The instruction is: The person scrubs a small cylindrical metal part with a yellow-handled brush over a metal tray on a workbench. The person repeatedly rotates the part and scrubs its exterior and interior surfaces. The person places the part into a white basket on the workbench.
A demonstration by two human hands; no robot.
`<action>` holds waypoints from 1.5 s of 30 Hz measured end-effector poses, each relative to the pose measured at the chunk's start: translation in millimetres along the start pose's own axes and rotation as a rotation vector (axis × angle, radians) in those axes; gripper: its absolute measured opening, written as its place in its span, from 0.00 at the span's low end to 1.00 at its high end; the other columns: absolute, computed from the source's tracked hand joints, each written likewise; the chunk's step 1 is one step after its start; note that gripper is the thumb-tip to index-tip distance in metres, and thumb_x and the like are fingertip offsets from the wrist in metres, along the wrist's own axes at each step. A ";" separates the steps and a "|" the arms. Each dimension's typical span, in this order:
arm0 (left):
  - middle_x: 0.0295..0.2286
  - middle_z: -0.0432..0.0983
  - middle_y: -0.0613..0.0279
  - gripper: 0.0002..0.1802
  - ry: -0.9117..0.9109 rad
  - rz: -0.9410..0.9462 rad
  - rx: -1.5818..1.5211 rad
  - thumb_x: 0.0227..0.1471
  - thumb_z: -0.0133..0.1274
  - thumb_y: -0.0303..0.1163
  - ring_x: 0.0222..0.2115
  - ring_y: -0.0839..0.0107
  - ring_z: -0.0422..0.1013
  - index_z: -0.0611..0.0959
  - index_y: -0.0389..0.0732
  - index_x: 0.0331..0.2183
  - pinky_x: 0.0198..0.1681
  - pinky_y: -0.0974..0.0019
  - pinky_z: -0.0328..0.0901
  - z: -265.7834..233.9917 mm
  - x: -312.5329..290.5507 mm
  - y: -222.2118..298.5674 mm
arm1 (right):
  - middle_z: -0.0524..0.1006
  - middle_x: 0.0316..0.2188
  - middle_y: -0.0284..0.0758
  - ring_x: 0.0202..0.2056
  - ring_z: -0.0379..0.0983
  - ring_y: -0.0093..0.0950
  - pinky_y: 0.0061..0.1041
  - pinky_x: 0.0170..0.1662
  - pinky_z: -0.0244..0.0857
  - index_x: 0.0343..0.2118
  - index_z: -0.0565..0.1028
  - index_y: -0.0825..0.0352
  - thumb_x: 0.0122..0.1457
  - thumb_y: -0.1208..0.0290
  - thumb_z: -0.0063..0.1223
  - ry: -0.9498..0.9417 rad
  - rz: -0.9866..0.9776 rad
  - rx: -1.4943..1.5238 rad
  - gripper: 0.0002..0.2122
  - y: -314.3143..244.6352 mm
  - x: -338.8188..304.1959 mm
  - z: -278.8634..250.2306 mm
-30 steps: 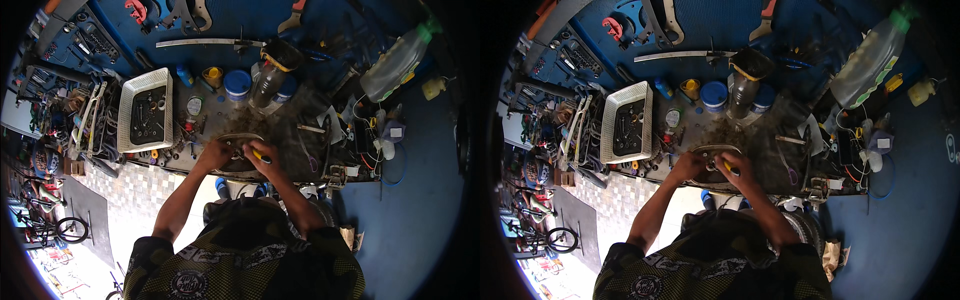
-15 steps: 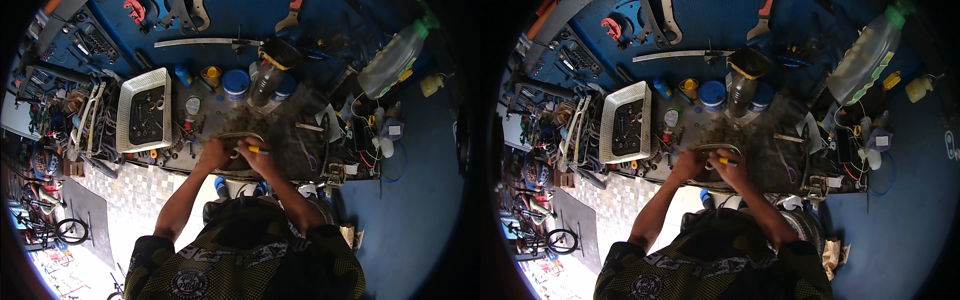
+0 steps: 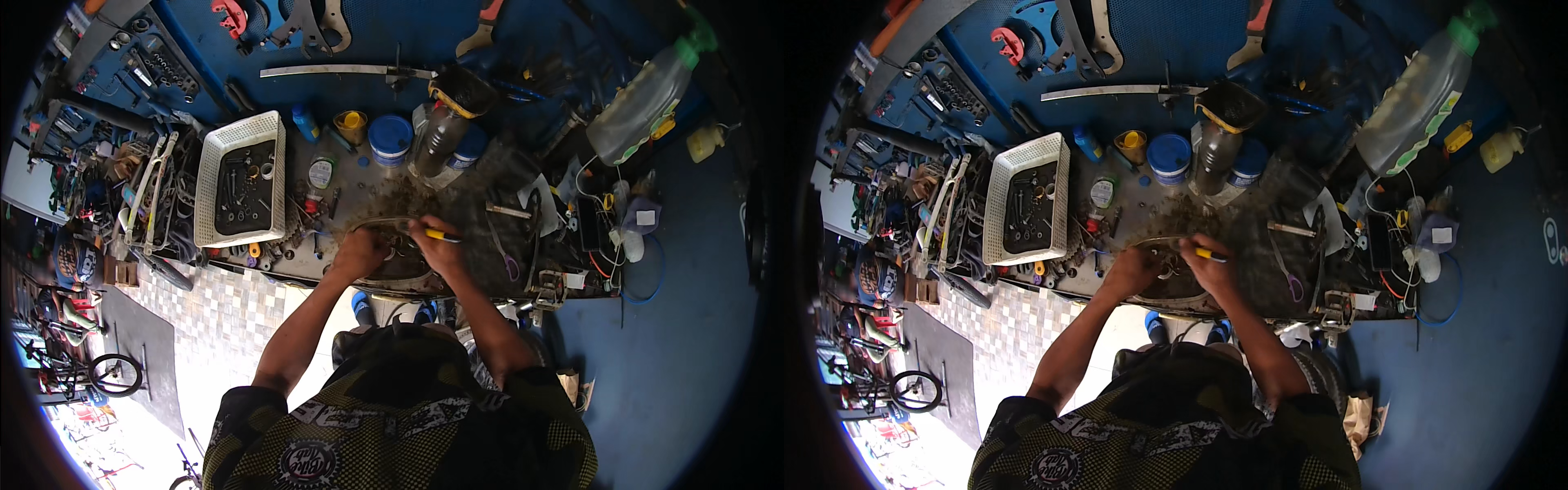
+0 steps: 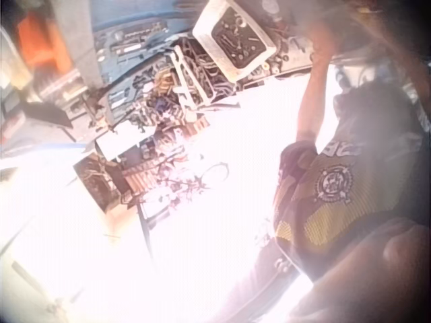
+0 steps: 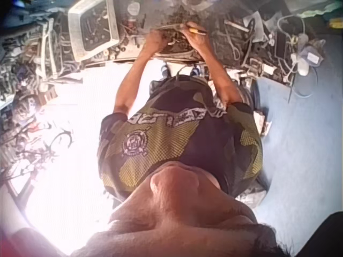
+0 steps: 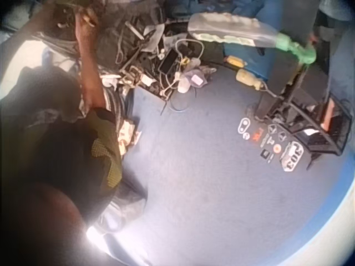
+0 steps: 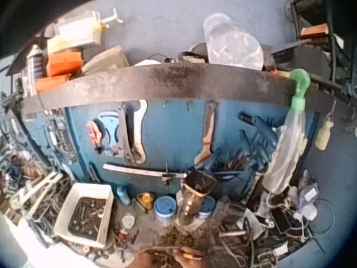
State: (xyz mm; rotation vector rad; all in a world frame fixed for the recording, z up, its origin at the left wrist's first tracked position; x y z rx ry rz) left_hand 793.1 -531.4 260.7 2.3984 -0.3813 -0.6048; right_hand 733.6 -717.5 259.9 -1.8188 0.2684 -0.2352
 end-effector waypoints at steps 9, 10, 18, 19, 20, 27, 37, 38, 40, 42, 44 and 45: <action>0.33 0.83 0.42 0.13 0.051 0.114 0.005 0.53 0.59 0.36 0.39 0.44 0.80 0.90 0.42 0.38 0.45 0.47 0.74 4.2 3.3 -9.5 | 0.78 0.21 0.33 0.26 0.73 0.18 0.25 0.31 0.68 0.33 0.81 0.67 0.63 0.65 0.65 -0.172 -0.057 -0.032 0.10 10.5 -9.3 4.2; 0.33 0.83 0.42 0.13 0.080 0.155 0.001 0.53 0.59 0.36 0.38 0.44 0.80 0.90 0.43 0.39 0.44 0.48 0.74 3.2 3.1 -7.9 | 0.79 0.22 0.33 0.26 0.74 0.17 0.25 0.32 0.68 0.33 0.81 0.68 0.63 0.65 0.65 -0.191 -0.046 -0.016 0.10 9.5 -8.8 4.6; 0.33 0.83 0.42 0.13 0.194 0.236 -0.087 0.55 0.60 0.35 0.38 0.44 0.80 0.90 0.44 0.42 0.41 0.50 0.75 -1.9 -2.6 -5.3 | 0.75 0.19 0.30 0.23 0.68 0.16 0.23 0.28 0.64 0.32 0.80 0.68 0.65 0.63 0.64 -0.072 -0.127 0.019 0.12 -3.6 -14.2 6.2; 0.33 0.83 0.42 0.13 0.186 0.236 -0.108 0.54 0.59 0.34 0.38 0.44 0.80 0.90 0.44 0.41 0.42 0.50 0.75 -1.7 -3.7 -5.2 | 0.74 0.19 0.31 0.23 0.68 0.16 0.24 0.28 0.64 0.32 0.80 0.68 0.65 0.63 0.64 -0.024 -0.035 0.003 0.12 2.1 -12.9 4.7; 0.33 0.83 0.42 0.13 0.203 0.230 -0.128 0.53 0.58 0.32 0.38 0.44 0.81 0.90 0.43 0.40 0.42 0.50 0.75 -2.2 -4.5 -5.0 | 0.74 0.19 0.31 0.23 0.68 0.16 0.23 0.27 0.64 0.31 0.79 0.68 0.65 0.63 0.64 -0.021 -0.057 0.006 0.12 2.3 -14.1 5.5; 0.33 0.84 0.44 0.12 0.165 0.078 -0.197 0.52 0.57 0.31 0.38 0.44 0.81 0.90 0.44 0.39 0.42 0.50 0.75 -0.4 -2.6 -10.0 | 0.72 0.18 0.31 0.22 0.66 0.17 0.23 0.26 0.63 0.29 0.78 0.67 0.66 0.64 0.62 0.061 -0.154 0.035 0.12 3.2 -15.7 9.5; 0.33 0.83 0.42 0.12 0.202 0.181 -0.162 0.53 0.58 0.32 0.37 0.44 0.81 0.90 0.42 0.39 0.42 0.50 0.75 0.4 -5.1 -9.4 | 0.73 0.19 0.31 0.22 0.66 0.16 0.23 0.27 0.64 0.31 0.78 0.68 0.65 0.64 0.64 0.014 -0.187 -0.048 0.12 1.8 -18.5 9.3; 0.33 0.83 0.42 0.12 0.194 0.170 -0.165 0.53 0.58 0.32 0.37 0.44 0.81 0.90 0.42 0.39 0.42 0.50 0.75 0.3 -4.5 -10.9 | 0.73 0.19 0.30 0.23 0.66 0.16 0.23 0.27 0.63 0.31 0.79 0.68 0.65 0.65 0.64 0.020 -0.173 -0.043 0.11 0.8 -18.0 9.7; 0.33 0.83 0.42 0.12 0.212 0.188 -0.174 0.53 0.58 0.33 0.37 0.44 0.81 0.90 0.42 0.39 0.41 0.50 0.75 -2.6 -3.8 -12.5 | 0.73 0.19 0.29 0.23 0.65 0.14 0.22 0.27 0.63 0.30 0.79 0.69 0.64 0.66 0.64 0.050 -0.187 0.053 0.11 -4.8 -18.3 9.2; 0.32 0.83 0.41 0.12 0.205 0.221 -0.193 0.54 0.58 0.33 0.37 0.43 0.81 0.90 0.42 0.40 0.41 0.50 0.75 -2.3 -4.9 -12.5 | 0.74 0.19 0.28 0.23 0.65 0.13 0.22 0.26 0.63 0.30 0.79 0.69 0.64 0.66 0.64 -0.001 -0.229 -0.004 0.11 -12.5 -20.0 12.5; 0.32 0.83 0.41 0.12 0.197 0.188 -0.189 0.54 0.58 0.34 0.37 0.43 0.81 0.90 0.42 0.40 0.41 0.51 0.75 -1.6 -4.5 -14.5 | 0.74 0.19 0.29 0.22 0.66 0.13 0.23 0.26 0.62 0.30 0.79 0.69 0.64 0.66 0.65 -0.064 -0.176 0.056 0.11 -14.6 -21.1 14.6; 0.33 0.83 0.41 0.12 0.212 0.187 -0.195 0.55 0.58 0.34 0.37 0.44 0.81 0.90 0.43 0.40 0.41 0.51 0.75 -2.2 -3.8 -14.2 | 0.74 0.19 0.30 0.22 0.66 0.14 0.23 0.26 0.62 0.30 0.79 0.69 0.64 0.66 0.65 -0.009 -0.209 0.001 0.11 -17.7 -21.0 11.5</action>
Point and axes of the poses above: each hand's wrist, its own x-axis towards the middle knuckle, its own z-axis out of the palm, y = z × x, the point moved 5 cm from there along x, towards the middle knuckle
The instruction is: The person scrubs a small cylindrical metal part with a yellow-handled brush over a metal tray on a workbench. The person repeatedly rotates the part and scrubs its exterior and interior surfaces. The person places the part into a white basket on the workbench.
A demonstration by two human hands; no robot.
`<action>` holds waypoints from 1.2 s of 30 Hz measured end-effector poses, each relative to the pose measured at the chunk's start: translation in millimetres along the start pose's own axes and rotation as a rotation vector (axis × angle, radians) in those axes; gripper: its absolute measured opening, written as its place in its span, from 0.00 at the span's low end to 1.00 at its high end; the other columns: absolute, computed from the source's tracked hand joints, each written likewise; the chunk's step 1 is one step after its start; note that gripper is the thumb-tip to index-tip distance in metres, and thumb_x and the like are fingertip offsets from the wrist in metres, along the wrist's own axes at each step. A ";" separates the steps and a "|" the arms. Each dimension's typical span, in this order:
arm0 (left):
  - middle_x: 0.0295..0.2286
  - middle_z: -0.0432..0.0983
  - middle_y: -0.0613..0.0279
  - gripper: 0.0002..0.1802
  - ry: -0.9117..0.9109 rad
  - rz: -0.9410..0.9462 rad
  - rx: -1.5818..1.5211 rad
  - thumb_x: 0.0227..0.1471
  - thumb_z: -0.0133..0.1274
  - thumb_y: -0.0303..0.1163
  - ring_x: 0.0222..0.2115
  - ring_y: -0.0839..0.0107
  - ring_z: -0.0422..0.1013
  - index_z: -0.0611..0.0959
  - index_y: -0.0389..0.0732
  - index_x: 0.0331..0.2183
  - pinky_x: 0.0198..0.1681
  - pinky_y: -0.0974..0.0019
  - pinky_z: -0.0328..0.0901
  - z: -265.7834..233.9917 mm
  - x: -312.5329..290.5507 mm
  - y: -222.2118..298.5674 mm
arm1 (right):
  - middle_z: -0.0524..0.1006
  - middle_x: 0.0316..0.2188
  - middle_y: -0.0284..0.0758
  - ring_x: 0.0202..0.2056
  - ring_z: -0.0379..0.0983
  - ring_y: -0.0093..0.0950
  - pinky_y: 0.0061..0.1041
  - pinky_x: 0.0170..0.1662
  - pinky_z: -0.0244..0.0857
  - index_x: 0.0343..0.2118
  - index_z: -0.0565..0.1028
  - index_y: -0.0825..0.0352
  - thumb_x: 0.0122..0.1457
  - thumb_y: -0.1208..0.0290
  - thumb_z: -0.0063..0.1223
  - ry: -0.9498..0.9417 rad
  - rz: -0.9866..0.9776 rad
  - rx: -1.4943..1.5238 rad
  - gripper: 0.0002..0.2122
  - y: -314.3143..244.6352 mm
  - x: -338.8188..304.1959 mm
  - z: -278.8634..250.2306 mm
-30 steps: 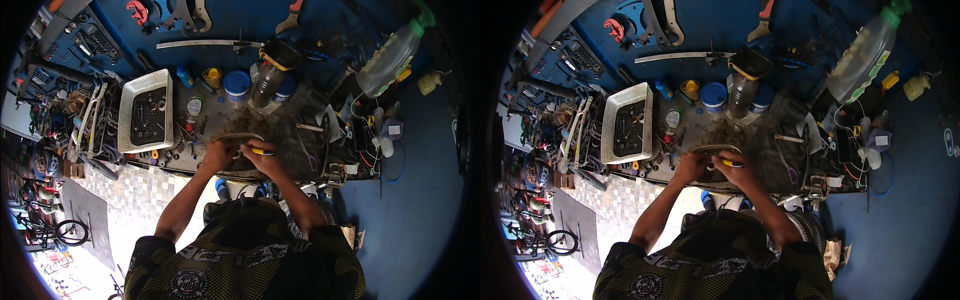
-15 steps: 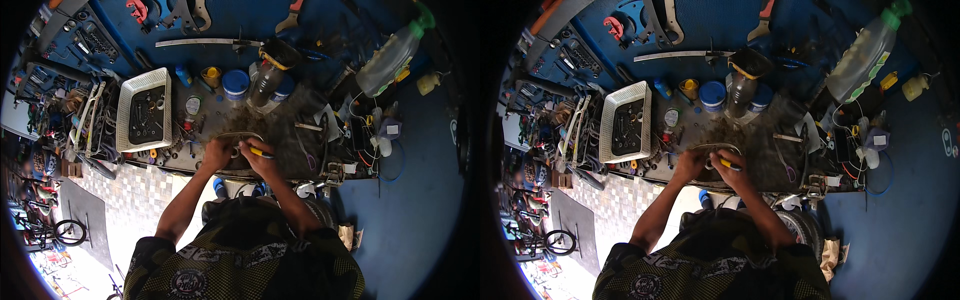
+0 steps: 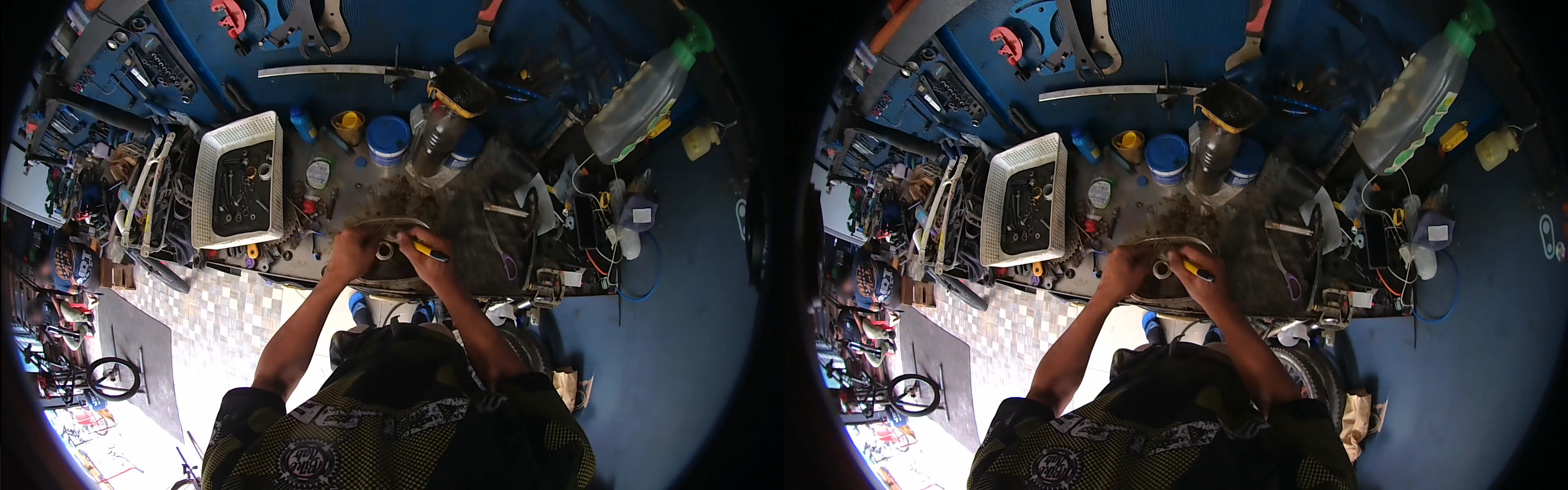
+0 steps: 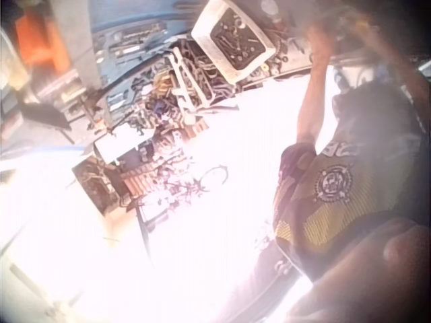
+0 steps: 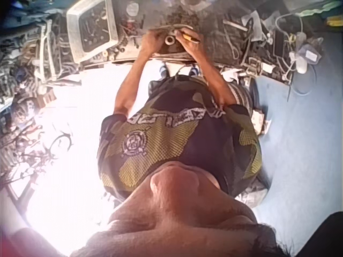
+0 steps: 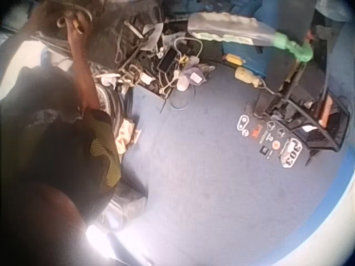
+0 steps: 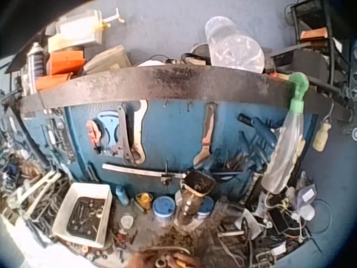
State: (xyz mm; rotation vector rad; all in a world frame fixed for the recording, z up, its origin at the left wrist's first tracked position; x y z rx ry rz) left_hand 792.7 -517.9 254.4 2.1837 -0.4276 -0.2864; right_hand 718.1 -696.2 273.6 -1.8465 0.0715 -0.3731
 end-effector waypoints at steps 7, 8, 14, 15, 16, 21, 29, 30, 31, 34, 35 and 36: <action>0.31 0.85 0.46 0.11 -0.059 -0.069 0.006 0.54 0.58 0.32 0.34 0.52 0.83 0.89 0.39 0.38 0.38 0.54 0.74 -0.3 1.3 -9.2 | 0.75 0.19 0.33 0.24 0.70 0.14 0.23 0.28 0.65 0.31 0.80 0.69 0.64 0.66 0.65 0.043 -0.135 0.000 0.10 1.8 -0.2 1.4; 0.30 0.85 0.47 0.11 -0.052 -0.071 -0.039 0.54 0.58 0.31 0.33 0.57 0.83 0.89 0.37 0.38 0.37 0.56 0.73 -4.4 -1.3 -13.4 | 0.76 0.19 0.32 0.24 0.70 0.14 0.22 0.28 0.65 0.32 0.80 0.69 0.64 0.66 0.65 0.071 -0.086 -0.032 0.10 6.7 -0.7 -1.3; 0.21 0.72 0.72 0.10 -0.119 -0.223 -0.451 0.57 0.54 0.26 0.18 0.82 0.64 0.85 0.37 0.40 0.20 0.73 0.56 -8.8 -1.4 -38.9 | 0.83 0.25 0.37 0.29 0.82 0.21 0.26 0.34 0.72 0.35 0.82 0.68 0.61 0.64 0.68 -0.102 0.094 -0.093 0.11 28.4 -13.5 -16.5; 0.21 0.72 0.73 0.10 -0.128 -0.252 -0.467 0.58 0.54 0.26 0.17 0.82 0.63 0.85 0.37 0.41 0.20 0.74 0.56 -8.2 -2.1 -41.0 | 0.84 0.28 0.39 0.31 0.84 0.30 0.28 0.35 0.73 0.35 0.82 0.67 0.60 0.61 0.68 -0.166 0.043 -0.118 0.13 27.7 -18.5 -15.8; 0.21 0.71 0.73 0.10 -0.136 -0.281 -0.484 0.58 0.54 0.26 0.17 0.82 0.63 0.85 0.37 0.41 0.19 0.74 0.55 -7.2 -2.5 -42.6 | 0.84 0.27 0.39 0.31 0.84 0.32 0.28 0.36 0.73 0.35 0.81 0.67 0.60 0.60 0.68 -0.198 -0.028 -0.210 0.13 26.7 -21.7 -14.7; 0.22 0.72 0.71 0.09 -0.198 -0.322 -0.563 0.60 0.54 0.27 0.17 0.81 0.64 0.85 0.36 0.41 0.19 0.72 0.57 -1.1 -5.6 -43.9 | 0.82 0.26 0.38 0.28 0.80 0.38 0.31 0.34 0.72 0.35 0.81 0.64 0.62 0.57 0.65 -0.194 -0.032 -0.315 0.13 34.4 -19.2 -16.8; 0.31 0.83 0.45 0.14 -0.075 0.031 0.029 0.56 0.56 0.31 0.32 0.54 0.80 0.87 0.38 0.43 0.39 0.55 0.73 5.0 -2.0 -18.0 | 0.78 0.21 0.31 0.24 0.70 0.19 0.24 0.29 0.64 0.31 0.79 0.66 0.67 0.57 0.60 -0.074 0.155 -0.023 0.16 33.6 11.1 -4.2; 0.33 0.83 0.42 0.14 -0.025 0.052 0.030 0.56 0.56 0.32 0.34 0.49 0.81 0.87 0.39 0.43 0.40 0.53 0.73 0.4 -3.1 -13.2 | 0.76 0.21 0.33 0.23 0.68 0.20 0.26 0.29 0.65 0.32 0.79 0.67 0.65 0.59 0.62 -0.074 0.200 -0.128 0.14 35.3 9.8 -4.7; 0.34 0.82 0.39 0.14 0.034 0.054 0.035 0.55 0.57 0.32 0.37 0.45 0.81 0.88 0.40 0.43 0.41 0.52 0.74 -5.5 -3.9 -9.3 | 0.75 0.20 0.33 0.23 0.68 0.20 0.26 0.30 0.65 0.31 0.79 0.67 0.65 0.59 0.62 -0.063 0.166 -0.123 0.14 33.4 8.9 -6.6; 0.35 0.83 0.39 0.15 -0.086 0.001 0.145 0.55 0.57 0.33 0.41 0.43 0.80 0.88 0.41 0.42 0.44 0.49 0.74 -7.7 -6.5 -1.5 | 0.73 0.19 0.34 0.23 0.68 0.20 0.26 0.29 0.64 0.30 0.78 0.68 0.65 0.60 0.63 -0.103 0.221 -0.113 0.14 37.0 3.9 -10.1; 0.35 0.83 0.39 0.15 -0.098 0.004 0.161 0.55 0.57 0.34 0.40 0.43 0.80 0.89 0.41 0.42 0.44 0.49 0.74 -7.9 -7.6 1.5 | 0.73 0.19 0.33 0.23 0.68 0.20 0.26 0.29 0.64 0.30 0.78 0.68 0.64 0.62 0.63 -0.121 0.200 -0.106 0.13 36.4 3.9 -10.3; 0.34 0.83 0.40 0.15 -0.108 -0.007 0.191 0.55 0.57 0.35 0.40 0.43 0.80 0.89 0.42 0.42 0.44 0.48 0.74 -9.0 -5.3 2.8 | 0.73 0.19 0.33 0.23 0.68 0.19 0.25 0.29 0.64 0.29 0.78 0.67 0.64 0.63 0.64 -0.129 0.170 -0.098 0.13 35.2 4.5 -11.3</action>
Point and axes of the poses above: each hand's wrist, its own x-axis towards the middle knuckle, its own z-axis out of the palm, y = z × x, the point moved 5 cm from there along x, towards the middle knuckle
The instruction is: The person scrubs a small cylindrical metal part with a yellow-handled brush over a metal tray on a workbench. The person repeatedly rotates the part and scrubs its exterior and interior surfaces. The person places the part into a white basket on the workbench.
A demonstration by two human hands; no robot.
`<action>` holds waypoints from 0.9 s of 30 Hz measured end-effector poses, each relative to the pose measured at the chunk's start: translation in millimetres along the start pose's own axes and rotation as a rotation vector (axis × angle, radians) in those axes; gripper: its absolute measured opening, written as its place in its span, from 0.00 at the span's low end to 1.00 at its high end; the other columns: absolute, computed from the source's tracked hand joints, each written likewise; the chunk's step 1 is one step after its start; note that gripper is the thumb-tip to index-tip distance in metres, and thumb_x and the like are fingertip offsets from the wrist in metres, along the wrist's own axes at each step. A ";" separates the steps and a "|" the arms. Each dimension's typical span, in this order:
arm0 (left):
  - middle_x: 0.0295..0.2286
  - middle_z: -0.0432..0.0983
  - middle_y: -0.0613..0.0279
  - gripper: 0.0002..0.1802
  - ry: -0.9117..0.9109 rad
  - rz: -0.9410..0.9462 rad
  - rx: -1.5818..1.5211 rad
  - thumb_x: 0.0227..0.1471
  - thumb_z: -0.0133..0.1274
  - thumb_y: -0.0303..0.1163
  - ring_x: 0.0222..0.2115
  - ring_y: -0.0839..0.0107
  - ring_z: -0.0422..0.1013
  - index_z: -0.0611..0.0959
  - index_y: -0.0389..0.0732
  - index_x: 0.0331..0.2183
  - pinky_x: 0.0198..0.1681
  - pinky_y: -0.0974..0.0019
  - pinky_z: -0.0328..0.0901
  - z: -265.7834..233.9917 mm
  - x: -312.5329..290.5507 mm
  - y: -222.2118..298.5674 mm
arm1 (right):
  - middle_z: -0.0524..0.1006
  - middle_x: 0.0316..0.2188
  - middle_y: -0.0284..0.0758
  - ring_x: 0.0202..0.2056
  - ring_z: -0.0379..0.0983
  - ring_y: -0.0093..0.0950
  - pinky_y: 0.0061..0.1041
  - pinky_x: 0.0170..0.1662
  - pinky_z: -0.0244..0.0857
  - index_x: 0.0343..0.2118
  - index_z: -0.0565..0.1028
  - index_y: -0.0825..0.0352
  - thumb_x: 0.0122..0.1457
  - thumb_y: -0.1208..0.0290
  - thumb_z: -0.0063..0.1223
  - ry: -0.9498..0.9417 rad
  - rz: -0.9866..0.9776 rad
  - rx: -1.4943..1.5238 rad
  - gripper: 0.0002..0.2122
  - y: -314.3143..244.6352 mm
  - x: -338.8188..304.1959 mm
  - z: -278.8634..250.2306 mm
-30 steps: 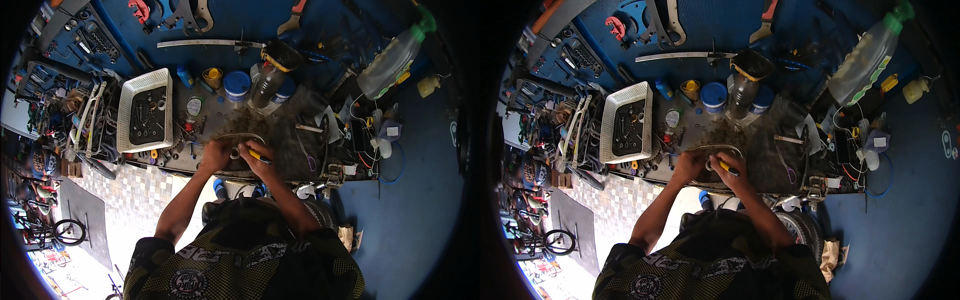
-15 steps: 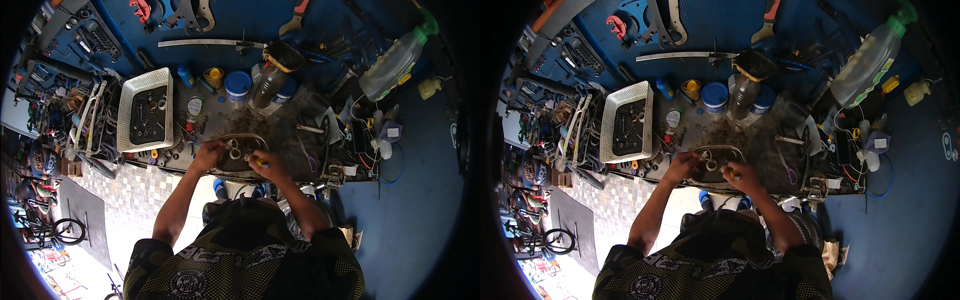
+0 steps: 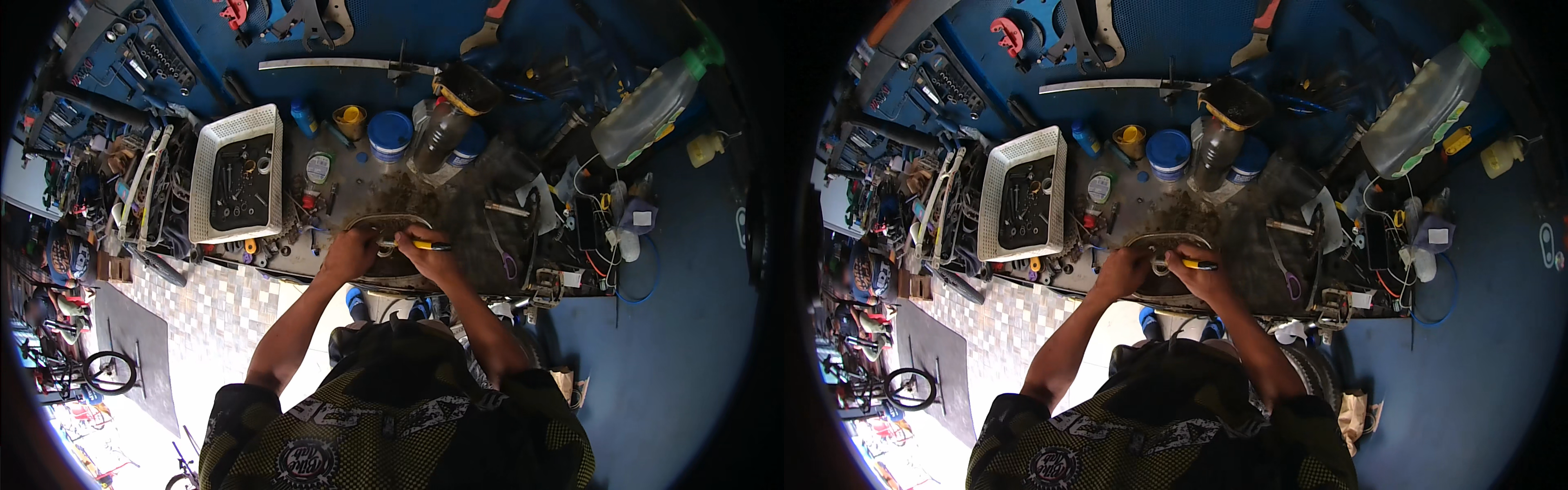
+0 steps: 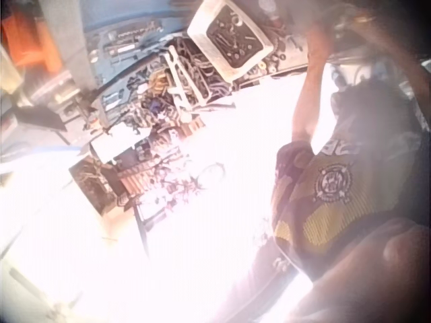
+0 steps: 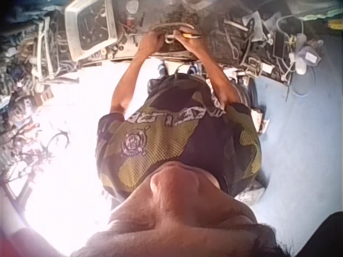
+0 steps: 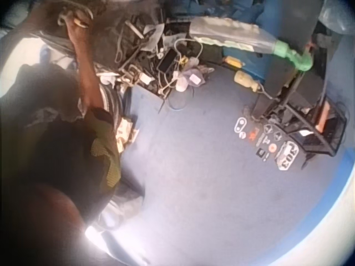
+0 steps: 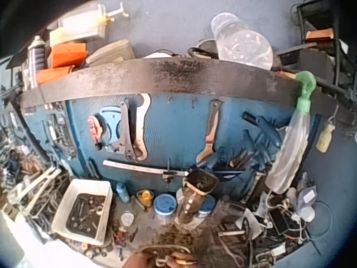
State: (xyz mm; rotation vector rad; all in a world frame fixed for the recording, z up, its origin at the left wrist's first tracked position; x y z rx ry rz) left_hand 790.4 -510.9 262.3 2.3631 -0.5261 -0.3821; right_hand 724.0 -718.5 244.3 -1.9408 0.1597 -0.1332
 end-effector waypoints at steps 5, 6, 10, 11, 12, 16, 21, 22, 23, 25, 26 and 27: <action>0.33 0.83 0.42 0.16 -0.025 0.045 0.038 0.55 0.57 0.37 0.37 0.43 0.80 0.90 0.43 0.43 0.43 0.47 0.74 -3.0 4.5 -3.7 | 0.73 0.19 0.32 0.23 0.67 0.18 0.25 0.29 0.64 0.29 0.78 0.67 0.63 0.65 0.66 -0.081 0.064 -0.021 0.11 1.8 0.4 4.6; 0.33 0.83 0.42 0.16 -0.040 0.064 0.041 0.55 0.57 0.37 0.37 0.43 0.80 0.90 0.44 0.43 0.43 0.47 0.75 0.0 6.4 -3.5 | 0.73 0.19 0.32 0.23 0.67 0.18 0.25 0.29 0.64 0.29 0.78 0.67 0.63 0.64 0.66 -0.082 0.023 0.028 0.12 -0.9 0.3 6.2; 0.33 0.84 0.43 0.15 -0.070 0.054 0.114 0.55 0.57 0.37 0.36 0.44 0.81 0.90 0.45 0.42 0.43 0.47 0.75 -0.4 11.4 -6.6 | 0.74 0.19 0.32 0.23 0.68 0.18 0.26 0.29 0.66 0.30 0.79 0.66 0.63 0.62 0.66 -0.060 -0.071 -0.042 0.12 -8.6 1.9 4.6; 0.33 0.84 0.43 0.15 -0.070 0.082 0.110 0.55 0.57 0.37 0.36 0.44 0.81 0.90 0.45 0.43 0.43 0.48 0.75 -1.1 11.2 -4.7 | 0.75 0.20 0.32 0.23 0.69 0.19 0.26 0.29 0.66 0.31 0.80 0.66 0.63 0.61 0.66 -0.082 -0.052 -0.080 0.12 -8.7 1.3 6.0; 0.33 0.84 0.43 0.15 -0.079 0.087 0.113 0.55 0.57 0.38 0.36 0.44 0.81 0.90 0.46 0.43 0.43 0.48 0.75 -1.5 13.3 -3.3 | 0.76 0.20 0.32 0.23 0.70 0.19 0.26 0.29 0.67 0.31 0.80 0.66 0.63 0.61 0.66 -0.082 0.032 -0.166 0.13 -5.7 1.9 4.1; 0.34 0.83 0.42 0.15 -0.114 0.000 -0.010 0.52 0.57 0.35 0.39 0.41 0.79 0.90 0.46 0.42 0.46 0.45 0.74 1.2 13.8 -4.6 | 0.78 0.22 0.36 0.22 0.73 0.24 0.28 0.30 0.68 0.32 0.80 0.65 0.63 0.60 0.65 -0.143 -0.014 0.045 0.12 -15.7 -0.1 9.5; 0.34 0.84 0.44 0.17 -0.179 0.051 -0.137 0.54 0.58 0.33 0.37 0.55 0.81 0.88 0.39 0.45 0.44 0.55 0.73 14.0 10.1 -19.0 | 0.77 0.21 0.37 0.22 0.69 0.24 0.28 0.29 0.67 0.30 0.80 0.66 0.62 0.63 0.65 -0.145 -0.026 -0.043 0.11 -7.9 -14.8 6.0; 0.33 0.85 0.46 0.18 -0.214 0.046 -0.146 0.55 0.58 0.32 0.35 0.61 0.82 0.87 0.37 0.46 0.42 0.59 0.73 15.5 9.1 -25.9 | 0.77 0.21 0.37 0.22 0.69 0.24 0.28 0.29 0.67 0.30 0.79 0.66 0.62 0.63 0.65 -0.110 -0.015 -0.021 0.11 -2.7 -17.7 4.7; 0.32 0.85 0.49 0.18 -0.211 0.053 -0.226 0.55 0.57 0.31 0.34 0.65 0.80 0.87 0.36 0.47 0.41 0.61 0.72 14.8 7.4 -31.6 | 0.77 0.21 0.37 0.22 0.68 0.24 0.28 0.29 0.67 0.30 0.79 0.66 0.62 0.64 0.66 -0.075 -0.003 0.005 0.11 2.9 -20.9 3.8; 0.31 0.84 0.56 0.19 -0.249 -0.023 -0.319 0.56 0.57 0.30 0.32 0.72 0.77 0.86 0.35 0.48 0.38 0.64 0.70 15.5 6.4 -44.5 | 0.76 0.20 0.36 0.22 0.68 0.23 0.28 0.29 0.67 0.29 0.79 0.66 0.62 0.64 0.66 -0.037 -0.113 -0.064 0.11 6.9 -25.4 0.8; 0.30 0.83 0.58 0.19 -0.255 -0.025 -0.410 0.56 0.57 0.29 0.31 0.73 0.75 0.86 0.35 0.49 0.37 0.66 0.69 15.2 5.6 -47.4 | 0.75 0.20 0.35 0.23 0.67 0.22 0.27 0.29 0.66 0.29 0.79 0.66 0.62 0.63 0.66 -0.038 -0.230 -0.157 0.12 4.1 -27.8 0.2; 0.29 0.81 0.61 0.19 -0.276 -0.072 -0.467 0.56 0.56 0.29 0.30 0.75 0.74 0.86 0.35 0.49 0.35 0.67 0.68 16.0 4.3 -51.4 | 0.74 0.20 0.35 0.23 0.67 0.21 0.27 0.30 0.66 0.29 0.78 0.66 0.62 0.63 0.66 -0.040 -0.345 -0.249 0.12 0.1 -29.9 0.5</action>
Point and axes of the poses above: each hand's wrist, its own x-axis towards the middle knuckle, its own z-axis out of the palm, y = z × x, the point moved 5 cm from there along x, towards the middle knuckle
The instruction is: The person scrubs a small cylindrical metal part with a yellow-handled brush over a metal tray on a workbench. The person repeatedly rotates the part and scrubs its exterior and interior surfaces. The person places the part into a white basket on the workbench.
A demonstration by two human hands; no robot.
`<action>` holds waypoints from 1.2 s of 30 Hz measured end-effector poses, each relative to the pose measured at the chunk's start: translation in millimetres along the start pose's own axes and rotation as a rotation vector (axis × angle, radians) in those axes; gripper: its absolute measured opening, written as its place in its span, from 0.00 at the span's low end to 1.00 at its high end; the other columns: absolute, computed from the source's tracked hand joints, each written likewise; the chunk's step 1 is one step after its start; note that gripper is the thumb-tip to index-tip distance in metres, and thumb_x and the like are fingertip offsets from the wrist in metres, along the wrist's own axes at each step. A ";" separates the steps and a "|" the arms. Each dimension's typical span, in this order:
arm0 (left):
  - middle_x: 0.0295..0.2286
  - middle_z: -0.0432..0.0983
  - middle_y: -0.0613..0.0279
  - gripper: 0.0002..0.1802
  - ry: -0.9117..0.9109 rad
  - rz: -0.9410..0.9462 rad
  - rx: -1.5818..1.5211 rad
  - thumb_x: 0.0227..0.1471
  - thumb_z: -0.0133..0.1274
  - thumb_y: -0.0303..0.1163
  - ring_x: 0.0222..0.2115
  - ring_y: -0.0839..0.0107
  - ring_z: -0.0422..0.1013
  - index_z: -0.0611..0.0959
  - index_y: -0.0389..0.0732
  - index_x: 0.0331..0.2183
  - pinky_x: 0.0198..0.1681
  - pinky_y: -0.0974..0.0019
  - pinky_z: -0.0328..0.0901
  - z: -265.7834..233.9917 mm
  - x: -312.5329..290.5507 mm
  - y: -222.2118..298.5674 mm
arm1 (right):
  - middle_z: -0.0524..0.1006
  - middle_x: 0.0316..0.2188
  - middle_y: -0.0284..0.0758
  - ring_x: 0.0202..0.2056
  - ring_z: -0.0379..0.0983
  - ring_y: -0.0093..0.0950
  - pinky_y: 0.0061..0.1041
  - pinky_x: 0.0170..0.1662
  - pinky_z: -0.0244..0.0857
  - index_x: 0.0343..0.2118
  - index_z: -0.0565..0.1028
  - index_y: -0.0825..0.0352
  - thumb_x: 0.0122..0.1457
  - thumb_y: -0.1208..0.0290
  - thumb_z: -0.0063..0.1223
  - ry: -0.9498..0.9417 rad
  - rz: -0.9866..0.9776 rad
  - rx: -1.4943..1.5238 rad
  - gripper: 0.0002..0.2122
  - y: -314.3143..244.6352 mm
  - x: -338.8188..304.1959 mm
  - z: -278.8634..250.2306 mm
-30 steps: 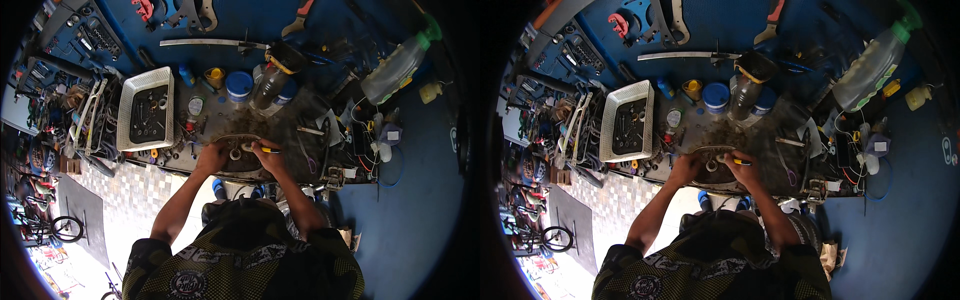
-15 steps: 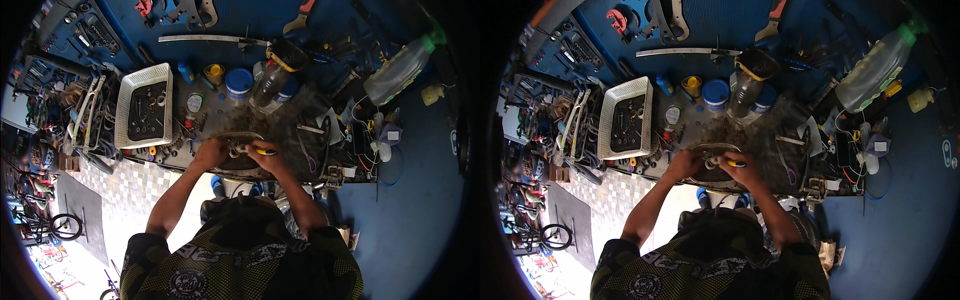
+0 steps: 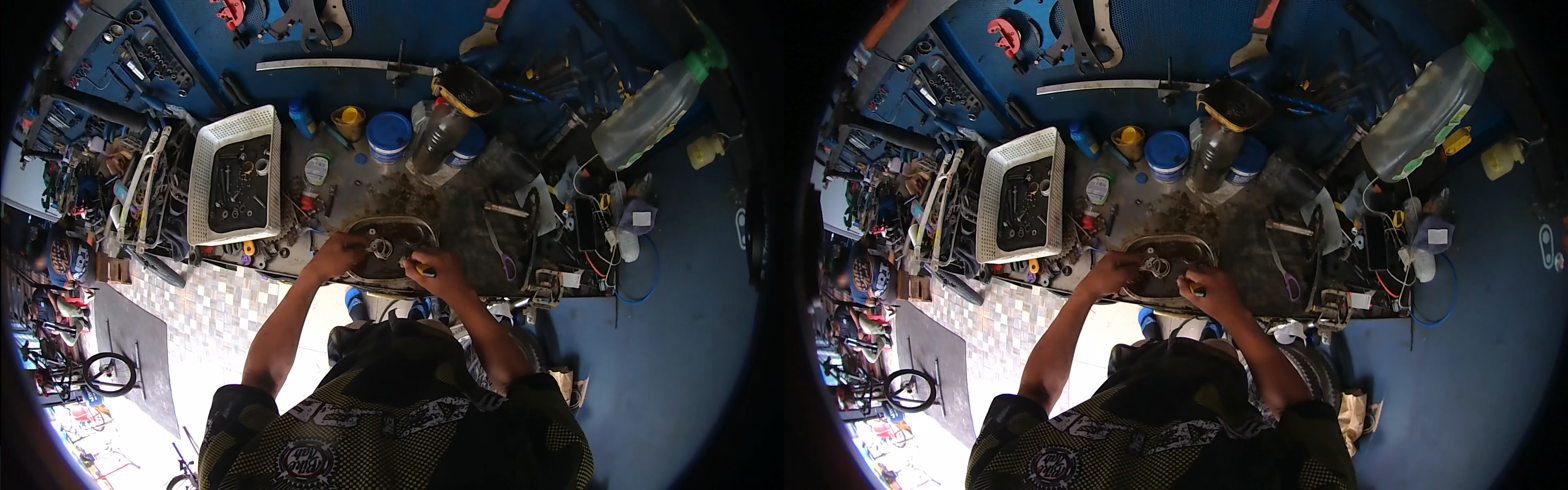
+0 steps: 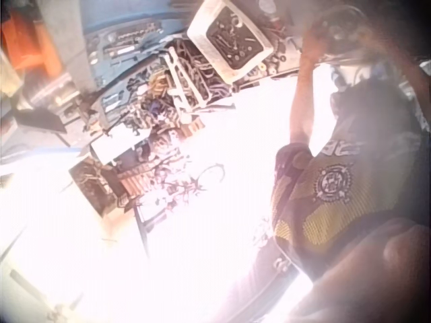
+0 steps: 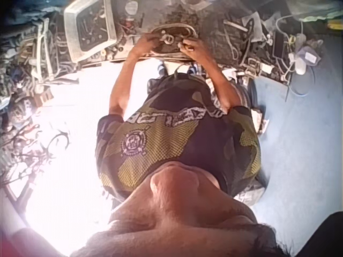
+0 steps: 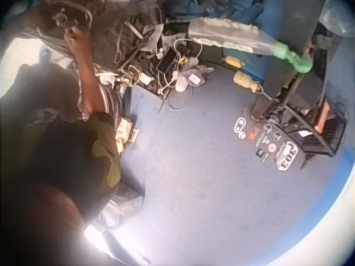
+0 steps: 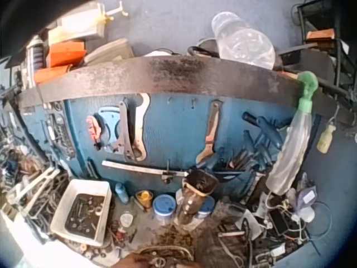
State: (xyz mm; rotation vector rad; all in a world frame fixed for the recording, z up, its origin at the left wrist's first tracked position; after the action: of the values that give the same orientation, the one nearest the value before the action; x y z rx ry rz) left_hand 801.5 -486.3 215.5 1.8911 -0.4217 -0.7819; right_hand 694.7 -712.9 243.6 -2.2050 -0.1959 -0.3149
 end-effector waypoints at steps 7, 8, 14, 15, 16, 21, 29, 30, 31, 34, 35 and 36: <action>0.26 0.77 0.68 0.17 -0.074 -0.032 -0.051 0.58 0.56 0.28 0.27 0.79 0.69 0.86 0.34 0.49 0.29 0.69 0.64 12.2 3.0 2.5 | 0.78 0.22 0.35 0.24 0.74 0.22 0.26 0.30 0.68 0.30 0.78 0.67 0.63 0.63 0.66 0.048 0.337 0.343 0.13 -11.5 20.3 7.9; 0.26 0.77 0.69 0.17 -0.063 0.004 -0.048 0.58 0.56 0.28 0.27 0.79 0.69 0.86 0.34 0.48 0.29 0.69 0.64 11.7 3.2 5.8 | 0.77 0.21 0.35 0.23 0.73 0.22 0.26 0.29 0.67 0.30 0.78 0.67 0.63 0.64 0.66 0.024 0.220 0.408 0.12 -21.6 26.9 11.1; 0.23 0.74 0.70 0.13 -0.071 -0.179 -0.197 0.59 0.56 0.29 0.21 0.81 0.66 0.87 0.35 0.44 0.22 0.71 0.60 8.7 -9.4 10.4 | 0.81 0.28 0.39 0.29 0.80 0.31 0.28 0.32 0.71 0.35 0.79 0.70 0.60 0.74 0.67 0.103 -0.054 0.203 0.07 -40.6 32.8 -6.0; 0.22 0.74 0.70 0.13 -0.101 -0.235 -0.239 0.59 0.56 0.29 0.19 0.81 0.64 0.87 0.36 0.43 0.20 0.72 0.59 8.6 -8.3 11.2 | 0.81 0.29 0.40 0.29 0.81 0.32 0.29 0.32 0.71 0.35 0.79 0.71 0.60 0.75 0.67 0.066 -0.216 0.275 0.06 -49.3 32.2 -6.3; 0.22 0.73 0.70 0.13 -0.130 -0.260 -0.281 0.58 0.56 0.29 0.17 0.81 0.63 0.88 0.36 0.43 0.18 0.72 0.58 8.3 -6.7 13.4 | 0.82 0.32 0.40 0.32 0.81 0.34 0.29 0.34 0.72 0.35 0.79 0.71 0.59 0.77 0.67 -0.022 -0.180 0.261 0.06 -48.7 32.4 -3.4; 0.20 0.70 0.71 0.11 -0.188 -0.318 -0.348 0.58 0.54 0.29 0.15 0.82 0.59 0.88 0.37 0.40 0.15 0.74 0.54 8.4 -8.6 16.1 | 0.81 0.30 0.39 0.31 0.81 0.32 0.30 0.35 0.72 0.34 0.81 0.70 0.59 0.78 0.66 0.076 -0.193 0.130 0.04 -52.3 32.6 -10.9; 0.18 0.68 0.71 0.11 -0.219 -0.310 -0.359 0.59 0.55 0.30 0.14 0.82 0.58 0.88 0.36 0.38 0.15 0.73 0.52 13.2 -5.5 16.9 | 0.80 0.29 0.39 0.31 0.79 0.38 0.33 0.35 0.73 0.33 0.81 0.67 0.57 0.75 0.69 0.108 -0.237 0.077 0.06 -53.5 31.8 -11.0; 0.18 0.68 0.72 0.12 -0.210 -0.307 -0.330 0.60 0.54 0.31 0.14 0.82 0.58 0.89 0.36 0.39 0.15 0.73 0.52 12.8 -5.4 16.4 | 0.81 0.29 0.39 0.31 0.79 0.38 0.34 0.35 0.74 0.33 0.81 0.67 0.56 0.74 0.69 0.126 -0.212 0.072 0.06 -53.4 30.4 -12.5; 0.18 0.67 0.72 0.13 -0.193 -0.302 -0.300 0.61 0.54 0.32 0.14 0.82 0.58 0.89 0.37 0.40 0.15 0.73 0.53 11.8 -4.9 16.0 | 0.81 0.30 0.38 0.31 0.79 0.37 0.34 0.35 0.74 0.33 0.81 0.66 0.56 0.74 0.69 0.151 -0.179 0.091 0.06 -52.6 32.8 -12.2; 0.18 0.68 0.72 0.11 -0.212 -0.348 -0.255 0.61 0.56 0.34 0.14 0.82 0.59 0.88 0.37 0.36 0.15 0.73 0.53 12.8 -6.5 11.8 | 0.81 0.31 0.38 0.31 0.80 0.35 0.32 0.35 0.73 0.34 0.81 0.68 0.56 0.74 0.70 0.067 -0.196 0.065 0.07 -57.4 29.3 -13.2; 0.18 0.68 0.72 0.11 -0.206 -0.298 -0.297 0.61 0.56 0.34 0.14 0.82 0.59 0.88 0.37 0.36 0.15 0.73 0.53 13.5 -5.8 13.3 | 0.82 0.31 0.38 0.31 0.80 0.33 0.32 0.34 0.73 0.34 0.81 0.69 0.57 0.75 0.70 0.047 -0.290 0.055 0.07 -62.7 27.6 -12.7; 0.18 0.68 0.72 0.11 -0.202 -0.281 -0.310 0.61 0.56 0.34 0.14 0.82 0.59 0.89 0.37 0.36 0.15 0.73 0.53 13.4 -4.4 13.5 | 0.80 0.29 0.37 0.31 0.79 0.37 0.34 0.34 0.73 0.34 0.81 0.66 0.58 0.73 0.68 0.004 -0.264 0.006 0.05 -60.8 28.9 -10.7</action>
State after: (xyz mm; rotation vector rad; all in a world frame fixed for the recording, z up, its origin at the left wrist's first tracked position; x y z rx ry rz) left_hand 789.8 -498.6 225.2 1.6035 -0.1462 -1.1618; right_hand 705.4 -683.8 304.3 -2.1736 -0.4868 -0.4634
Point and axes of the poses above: each hand's wrist, its own x-axis towards the middle knuckle, its own z-axis out of the palm, y = z × x, the point moved 5 cm from there along x, towards the middle knuckle
